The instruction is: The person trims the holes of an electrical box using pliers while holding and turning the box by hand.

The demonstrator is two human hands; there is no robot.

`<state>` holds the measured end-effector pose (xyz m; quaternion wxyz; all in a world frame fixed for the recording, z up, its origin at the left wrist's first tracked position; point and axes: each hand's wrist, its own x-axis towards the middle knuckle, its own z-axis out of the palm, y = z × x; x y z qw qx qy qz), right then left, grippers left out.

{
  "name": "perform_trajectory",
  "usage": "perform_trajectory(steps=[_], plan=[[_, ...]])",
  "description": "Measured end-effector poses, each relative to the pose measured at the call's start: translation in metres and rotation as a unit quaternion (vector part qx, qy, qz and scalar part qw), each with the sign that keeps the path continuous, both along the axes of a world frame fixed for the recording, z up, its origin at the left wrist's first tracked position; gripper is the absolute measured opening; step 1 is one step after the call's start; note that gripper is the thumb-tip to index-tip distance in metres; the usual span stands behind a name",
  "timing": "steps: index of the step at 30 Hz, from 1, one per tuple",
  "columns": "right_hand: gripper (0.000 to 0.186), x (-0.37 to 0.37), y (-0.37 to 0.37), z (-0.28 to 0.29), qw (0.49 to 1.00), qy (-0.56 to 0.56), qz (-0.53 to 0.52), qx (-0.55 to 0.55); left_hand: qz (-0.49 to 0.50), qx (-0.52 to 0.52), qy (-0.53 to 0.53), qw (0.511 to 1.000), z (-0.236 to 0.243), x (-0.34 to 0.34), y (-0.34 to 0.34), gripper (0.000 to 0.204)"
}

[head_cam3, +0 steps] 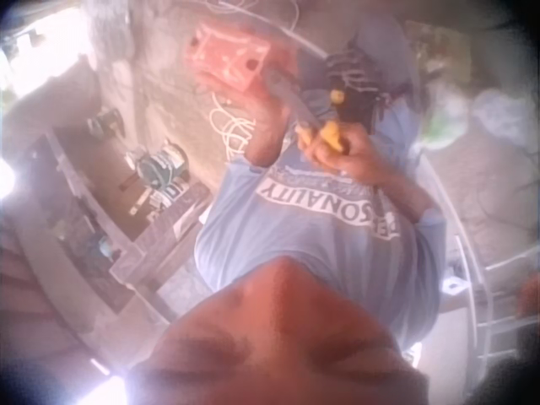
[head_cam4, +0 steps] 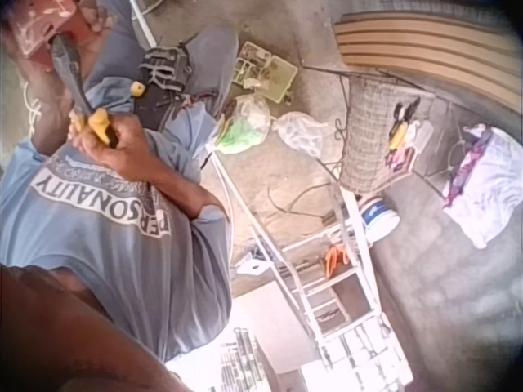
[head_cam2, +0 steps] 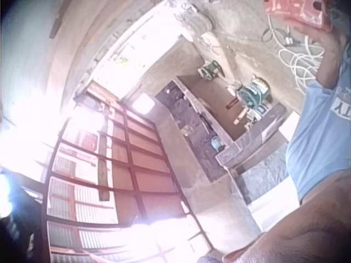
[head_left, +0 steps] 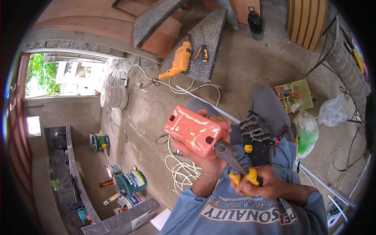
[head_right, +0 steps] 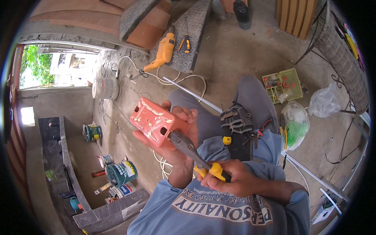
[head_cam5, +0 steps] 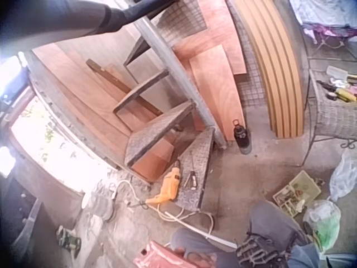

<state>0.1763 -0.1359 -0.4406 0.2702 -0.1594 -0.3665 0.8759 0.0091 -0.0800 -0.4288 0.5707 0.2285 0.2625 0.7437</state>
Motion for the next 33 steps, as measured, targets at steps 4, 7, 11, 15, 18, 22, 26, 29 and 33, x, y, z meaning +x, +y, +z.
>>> perform_trajectory(steps=[4, 7, 11, 15, 18, 22, 26, 29, 33], plan=[[0.036, 0.003, 0.003, -0.012, 0.996, 0.001, 0.040, 0.076, 0.006, 0.015, -0.012, 1.000, 0.002, 0.002, 0.000, 0.094], [0.038, 0.003, 0.003, -0.011, 0.995, 0.006, 0.065, 0.079, 0.039, -0.021, -0.002, 0.999, 0.005, 0.003, -0.001, 0.099], [0.036, 0.005, 0.006, -0.005, 0.994, 0.007, 0.098, 0.044, 0.020, -0.003, 0.013, 1.000, 0.009, 0.003, 0.001, 0.100], [0.036, 0.004, 0.008, 0.002, 0.993, -0.014, 0.063, 0.097, -0.013, 0.028, 0.021, 0.999, 0.005, 0.002, 0.000, 0.097], [0.036, 0.005, 0.011, 0.002, 0.991, -0.016, 0.042, 0.123, -0.010, 0.010, 0.012, 1.000, 0.005, 0.003, -0.001, 0.097], [0.036, 0.008, 0.009, 0.003, 0.993, -0.031, 0.039, 0.107, -0.017, 0.005, 0.000, 1.000, 0.006, 0.005, -0.001, 0.097], [0.033, 0.007, 0.006, -0.002, 0.994, -0.024, 0.028, 0.100, -0.018, 0.008, 0.005, 1.000, 0.002, 0.005, -0.002, 0.097], [0.030, 0.005, 0.002, -0.003, 0.994, -0.028, 0.002, 0.103, -0.024, 0.015, 0.003, 1.000, 0.000, 0.004, -0.002, 0.097], [0.027, 0.004, -0.003, -0.010, 0.998, -0.014, 0.017, 0.056, -0.017, 0.008, 0.005, 1.000, -0.001, 0.006, -0.003, 0.097]])
